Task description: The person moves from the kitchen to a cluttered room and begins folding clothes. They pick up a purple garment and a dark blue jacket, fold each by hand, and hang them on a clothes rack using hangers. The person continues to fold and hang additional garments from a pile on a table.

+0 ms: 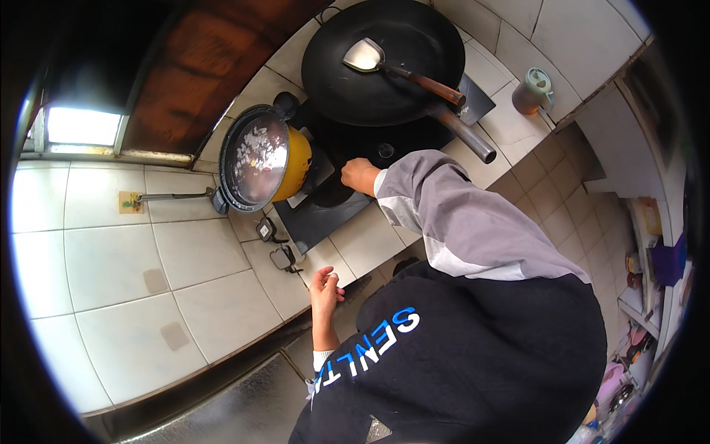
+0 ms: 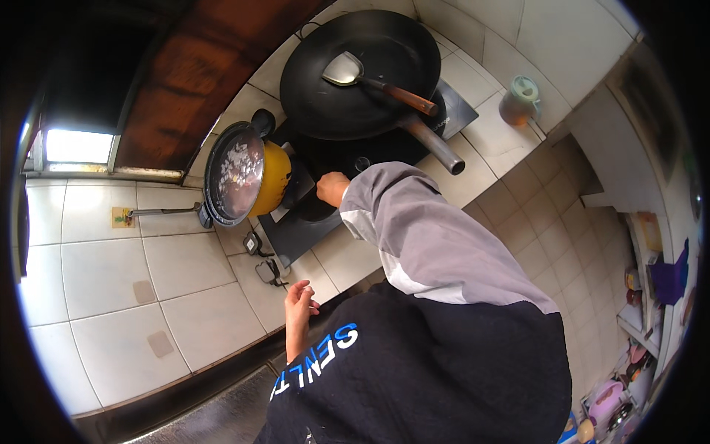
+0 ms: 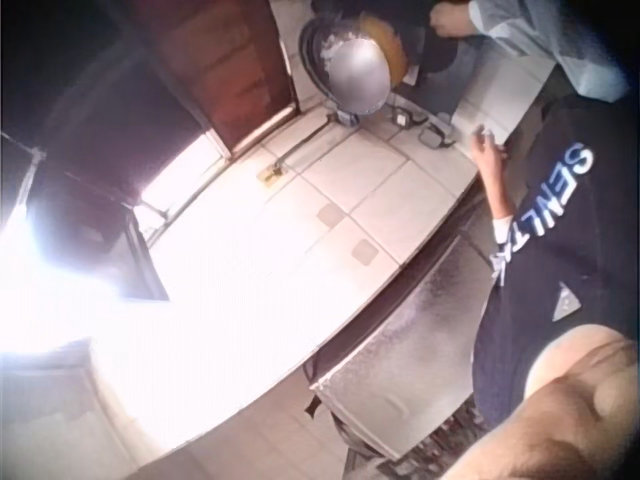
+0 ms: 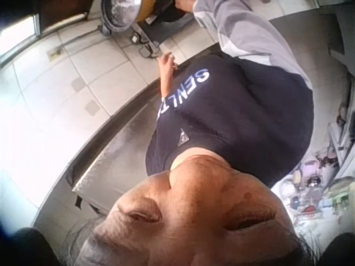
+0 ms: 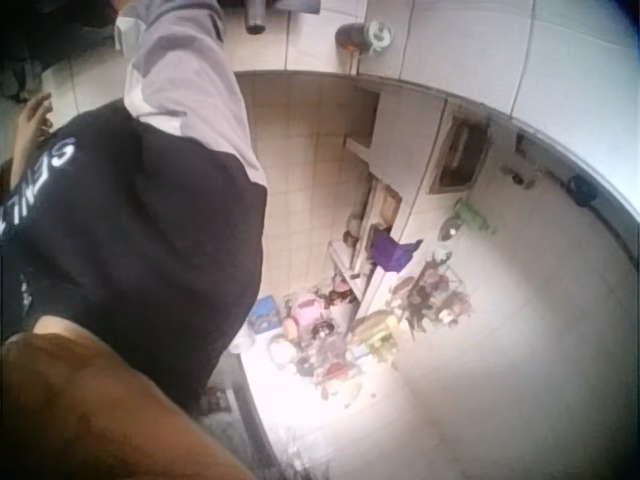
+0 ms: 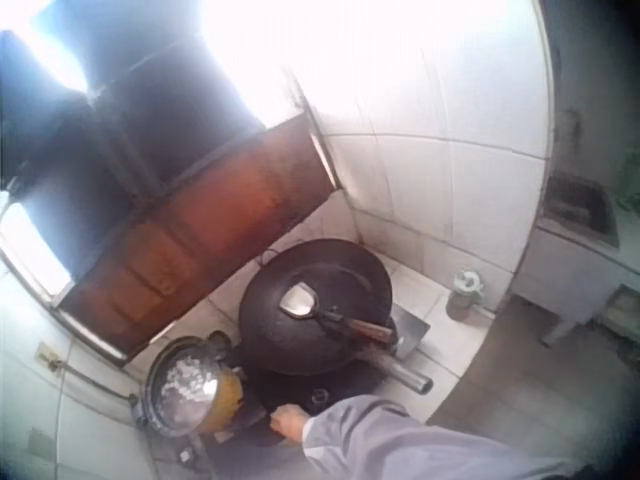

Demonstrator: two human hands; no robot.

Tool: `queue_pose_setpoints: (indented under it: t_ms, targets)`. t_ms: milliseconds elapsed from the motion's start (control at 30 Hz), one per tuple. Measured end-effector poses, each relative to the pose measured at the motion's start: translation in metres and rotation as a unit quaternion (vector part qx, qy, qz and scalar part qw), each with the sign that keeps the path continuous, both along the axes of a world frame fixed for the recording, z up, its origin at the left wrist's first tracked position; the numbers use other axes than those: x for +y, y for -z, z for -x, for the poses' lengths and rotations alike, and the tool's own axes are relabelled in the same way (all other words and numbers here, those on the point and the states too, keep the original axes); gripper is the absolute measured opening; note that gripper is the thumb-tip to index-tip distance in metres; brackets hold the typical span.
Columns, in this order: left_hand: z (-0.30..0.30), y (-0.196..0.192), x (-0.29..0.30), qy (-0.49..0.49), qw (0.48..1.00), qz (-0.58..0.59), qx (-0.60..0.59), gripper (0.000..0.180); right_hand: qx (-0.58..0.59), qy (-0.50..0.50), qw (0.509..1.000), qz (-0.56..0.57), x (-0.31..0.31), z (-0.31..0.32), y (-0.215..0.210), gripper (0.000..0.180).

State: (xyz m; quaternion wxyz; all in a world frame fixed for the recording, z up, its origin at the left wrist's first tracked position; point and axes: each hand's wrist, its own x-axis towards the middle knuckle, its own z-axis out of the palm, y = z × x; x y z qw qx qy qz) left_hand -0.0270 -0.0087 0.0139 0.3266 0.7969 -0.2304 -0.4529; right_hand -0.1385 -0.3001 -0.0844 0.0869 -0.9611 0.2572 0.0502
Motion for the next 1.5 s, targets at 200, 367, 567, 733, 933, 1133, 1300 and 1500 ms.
queue_pose_setpoints:
  t_ms: [200,367,567,733,933,1133,1300,1500]
  targets:
    - [0.002,0.004,0.006,-0.026,0.999,0.016,0.009,0.032,-0.023,-0.012,0.999,0.023,0.001,0.006,-0.008,0.017]
    - [0.0,0.007,0.007,-0.023,1.0,0.02,0.004,0.033,-0.027,-0.025,0.999,0.031,0.001,0.008,-0.017,0.015]
    - [-0.001,0.01,0.002,-0.047,0.998,0.051,0.011,0.034,-0.001,-0.042,0.998,0.043,-0.001,0.008,-0.019,0.016]
    - [-0.002,0.016,-0.004,-0.056,0.996,0.064,0.019,0.034,0.02,-0.057,0.997,0.05,-0.003,0.007,-0.018,0.015]
    - [-0.003,0.025,-0.008,-0.066,0.995,0.073,0.026,0.033,0.043,-0.073,0.996,0.035,-0.005,0.005,-0.022,0.015]
    - [-0.005,0.036,-0.005,-0.078,0.994,0.071,0.034,0.033,0.026,-0.09,0.995,0.045,-0.007,0.004,-0.019,0.014]
    - [-0.006,0.042,-0.002,-0.078,0.994,0.074,0.037,0.034,0.004,-0.103,0.993,0.054,-0.01,0.005,-0.012,0.014]
    - [-0.007,0.04,-0.001,-0.079,0.993,0.077,0.03,0.035,0.001,-0.109,0.992,0.065,-0.011,0.005,-0.007,0.013]
